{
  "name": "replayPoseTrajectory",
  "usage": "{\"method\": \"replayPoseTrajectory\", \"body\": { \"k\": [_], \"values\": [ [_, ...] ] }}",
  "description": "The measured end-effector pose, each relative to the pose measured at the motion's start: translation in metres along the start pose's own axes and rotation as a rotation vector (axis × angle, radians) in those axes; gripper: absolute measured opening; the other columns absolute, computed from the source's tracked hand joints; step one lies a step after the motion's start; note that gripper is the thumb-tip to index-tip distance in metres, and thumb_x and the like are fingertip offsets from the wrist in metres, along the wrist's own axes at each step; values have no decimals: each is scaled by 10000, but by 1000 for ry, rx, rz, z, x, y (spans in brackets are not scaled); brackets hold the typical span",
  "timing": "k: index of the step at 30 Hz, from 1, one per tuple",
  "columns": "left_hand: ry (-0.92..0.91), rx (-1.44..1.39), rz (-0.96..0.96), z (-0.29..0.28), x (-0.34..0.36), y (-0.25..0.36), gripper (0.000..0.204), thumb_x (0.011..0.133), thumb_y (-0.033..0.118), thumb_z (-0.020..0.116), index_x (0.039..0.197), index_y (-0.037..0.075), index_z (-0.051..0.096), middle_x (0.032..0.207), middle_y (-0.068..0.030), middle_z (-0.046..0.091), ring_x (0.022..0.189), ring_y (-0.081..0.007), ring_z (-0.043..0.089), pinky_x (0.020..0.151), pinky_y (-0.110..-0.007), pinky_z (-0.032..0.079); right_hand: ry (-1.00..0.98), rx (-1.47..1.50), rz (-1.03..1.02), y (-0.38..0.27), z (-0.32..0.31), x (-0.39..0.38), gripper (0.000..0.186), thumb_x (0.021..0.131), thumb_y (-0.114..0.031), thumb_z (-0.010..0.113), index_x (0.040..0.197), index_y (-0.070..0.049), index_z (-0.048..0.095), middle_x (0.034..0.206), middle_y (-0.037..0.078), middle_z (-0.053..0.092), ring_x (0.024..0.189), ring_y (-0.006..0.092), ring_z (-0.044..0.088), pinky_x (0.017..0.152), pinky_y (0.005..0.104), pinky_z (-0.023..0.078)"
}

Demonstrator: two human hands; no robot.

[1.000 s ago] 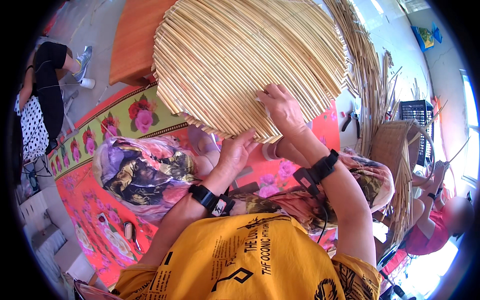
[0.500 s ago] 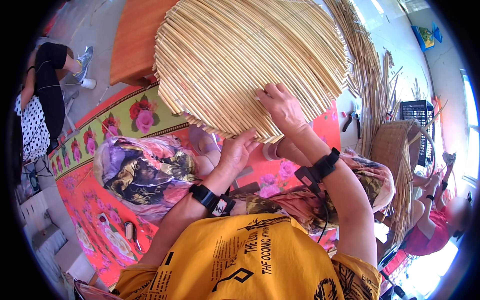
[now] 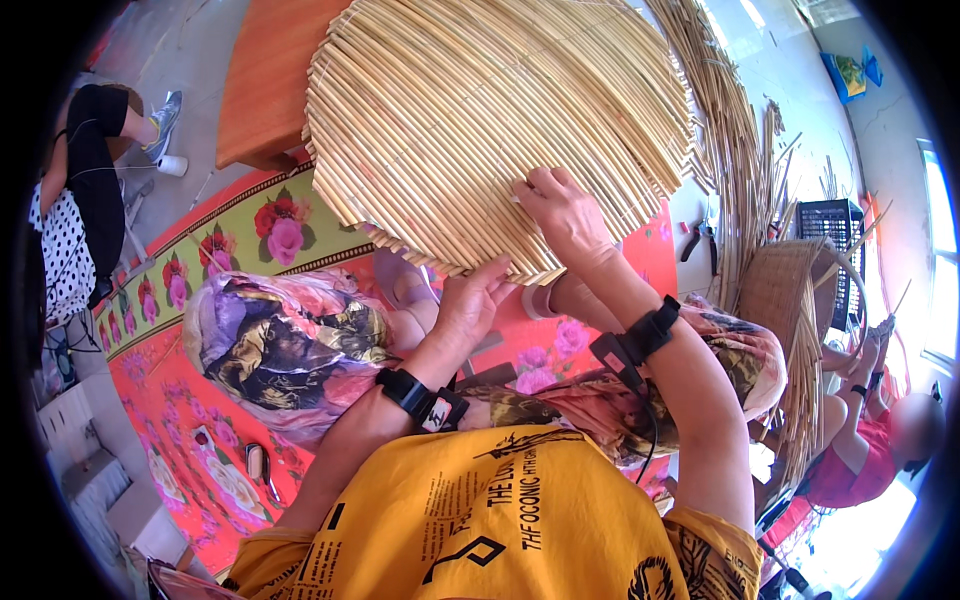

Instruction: The person sews a circular mat made of dried straw-like material by hand using a needle and thread, occasionally using a small white cloth to wipe the surface. They rotate the mat and work around the perimeter, securing the strands together.

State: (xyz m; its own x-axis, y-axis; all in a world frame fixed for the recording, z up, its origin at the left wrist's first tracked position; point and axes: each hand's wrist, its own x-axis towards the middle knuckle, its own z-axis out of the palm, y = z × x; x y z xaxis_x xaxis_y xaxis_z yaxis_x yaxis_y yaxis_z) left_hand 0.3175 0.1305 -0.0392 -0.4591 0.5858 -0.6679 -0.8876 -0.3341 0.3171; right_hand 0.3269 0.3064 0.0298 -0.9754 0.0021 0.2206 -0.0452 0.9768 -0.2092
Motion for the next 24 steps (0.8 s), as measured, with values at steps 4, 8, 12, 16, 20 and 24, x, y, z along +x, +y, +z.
{"method": "replayPoseTrajectory", "body": {
  "k": [4,8,12,16,20,24],
  "values": [
    [-15,-6,-3,-2,-1,1,384,865,35,666,1227,5,542,1186,-86,625,1086,-211,620,956,-386,523,-10,4,0,-2,-1,5,267,789,-84,595,1056,-71,614,937,53,553,884,245,574,691,373,540],
    [-14,2,-15,-1,-1,1,387,863,38,669,1226,3,541,1177,-83,626,1084,-212,620,962,-392,520,15,-4,-20,0,0,-2,279,781,-75,599,1060,-76,611,926,55,546,881,245,574,674,375,541],
    [-13,-3,5,-2,0,0,387,863,47,673,1225,-1,543,1175,-85,626,1085,-215,621,964,-389,519,10,33,19,-2,0,8,297,765,-53,608,1059,-88,637,932,62,558,886,257,593,693,376,545],
    [-13,11,-13,-3,1,1,374,865,49,673,1214,-2,550,1172,-88,627,1082,-215,623,959,-385,519,26,138,121,2,5,6,292,771,-37,605,1050,-99,667,929,79,566,876,278,611,702,386,542],
    [4,-4,-9,-1,1,0,352,866,46,670,1199,3,565,1169,-90,631,1082,-217,623,952,-383,520,55,144,161,1,5,8,284,787,-42,600,1053,-104,675,926,89,567,861,288,616,701,395,538],
    [-4,-17,-14,-4,2,-2,338,865,44,670,1188,14,577,1158,-84,637,1081,-217,624,951,-383,518,1,140,199,-1,3,14,281,791,-52,593,1059,-99,661,932,91,565,882,294,608,720,395,534]
  ]
}}
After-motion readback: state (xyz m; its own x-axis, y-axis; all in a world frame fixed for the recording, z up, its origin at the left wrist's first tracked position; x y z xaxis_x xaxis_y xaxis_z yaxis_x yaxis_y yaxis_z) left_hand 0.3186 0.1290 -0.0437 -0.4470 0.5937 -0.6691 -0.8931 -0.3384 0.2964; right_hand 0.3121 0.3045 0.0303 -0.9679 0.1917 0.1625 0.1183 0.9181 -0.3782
